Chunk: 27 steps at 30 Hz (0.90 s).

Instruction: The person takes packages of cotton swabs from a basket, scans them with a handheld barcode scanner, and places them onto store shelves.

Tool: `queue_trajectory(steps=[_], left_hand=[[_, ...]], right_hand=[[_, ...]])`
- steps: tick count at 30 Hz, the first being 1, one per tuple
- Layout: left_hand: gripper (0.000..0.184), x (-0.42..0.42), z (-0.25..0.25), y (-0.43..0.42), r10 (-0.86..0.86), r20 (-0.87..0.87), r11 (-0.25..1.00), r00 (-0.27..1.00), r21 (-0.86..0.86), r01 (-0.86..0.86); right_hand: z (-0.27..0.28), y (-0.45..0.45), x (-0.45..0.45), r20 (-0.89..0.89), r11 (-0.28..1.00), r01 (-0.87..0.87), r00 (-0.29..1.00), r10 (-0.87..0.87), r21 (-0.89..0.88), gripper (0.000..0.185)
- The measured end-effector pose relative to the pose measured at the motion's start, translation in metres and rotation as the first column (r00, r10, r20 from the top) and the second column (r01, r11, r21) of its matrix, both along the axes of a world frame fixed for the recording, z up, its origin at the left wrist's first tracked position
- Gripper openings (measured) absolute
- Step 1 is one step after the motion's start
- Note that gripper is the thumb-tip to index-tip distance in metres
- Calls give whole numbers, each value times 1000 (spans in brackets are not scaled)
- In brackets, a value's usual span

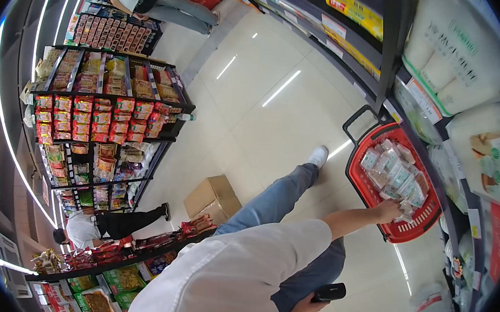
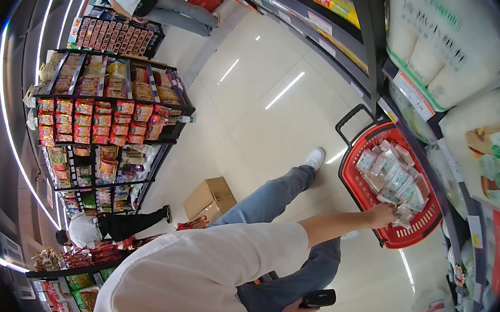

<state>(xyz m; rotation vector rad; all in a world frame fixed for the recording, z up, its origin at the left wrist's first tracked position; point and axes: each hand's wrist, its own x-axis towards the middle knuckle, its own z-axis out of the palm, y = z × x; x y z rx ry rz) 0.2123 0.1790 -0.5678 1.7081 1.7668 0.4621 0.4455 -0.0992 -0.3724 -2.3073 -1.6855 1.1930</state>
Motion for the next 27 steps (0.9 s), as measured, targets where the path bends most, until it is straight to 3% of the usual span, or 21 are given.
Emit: queue_trajectory(steps=[1, 3, 4, 5, 7, 8, 9, 11, 13, 15, 17, 18, 19, 20, 22, 27], left_hand=[[31, -1, 14, -2, -1, -11, 1000, 1000, 8, 1], [16, -3, 39, -10, 177, 294, 983, 939, -102, -153], [16, -7, 52, -17, 173, 376, 985, 910, -85, -152], [16, -6, 65, -25, 172, 368, 985, 914, -71, -157], [18, -4, 78, -46, 394, 459, 915, 797, -109, -389], [22, -8, 86, -58, 446, 490, 888, 749, -140, -438], [26, -15, 96, -68, 495, 521, 859, 695, -170, -484], [32, -34, 126, -90, 637, 586, 753, 501, -335, -566], [33, -59, 160, -110, 629, 745, 684, 224, -393, -615], [33, -93, 167, -134, 573, 819, 706, 34, -472, -528], [34, -157, 229, -157, 698, 710, 563, -94, -625, -541], [37, -181, 239, -167, 758, 642, 566, 116, -558, -607], [39, -205, 247, -174, 796, 522, 572, 306, -484, -662], [39, -226, 255, -178, 791, 535, 568, 298, -458, -684], [50, -274, 285, -187, 836, 548, 374, -11, -584, -721], [63, -386, 387, -229, 743, 628, 294, -231, -617, -730]], right_hand=[[1, -2, 2, 24, 1000, -25, 999, 24, 9, 60], [3, -7, 1, 35, 998, -52, 998, 51, 25, 61], [4, -8, 2, 43, 999, -49, 998, 49, -12, 62], [10, -6, -1, 50, 998, -46, 998, 48, -46, 63], [33, 5, -18, 119, 991, -67, 990, 81, -115, 63], [44, 11, -30, 197, 977, -75, 974, 116, -200, 62], [51, 16, -37, 179, 981, -86, 977, 118, -176, 62], [47, 16, -38, 139, 966, -169, 970, 198, -196, 61], [46, 23, -45, 123, 951, -235, 957, 263, -200, 62], [55, 35, -66, 119, 931, -303, 936, 331, -203, 63], [68, 58, -106, 109, 876, -350, 908, 404, -330, 65], [51, 58, -108, 103, 878, -374, 902, 419, -299, 65], [35, 57, -108, -37, 868, -424, 902, 430, -256, 67], [24, 61, -115, -176, 854, -475, 878, 444, -211, 68], [43, 75, -165, -156, 825, -526, 850, 503, -206, 67], [66, 103, -282, -152, 687, -702, 712, 686, -186, 66]])
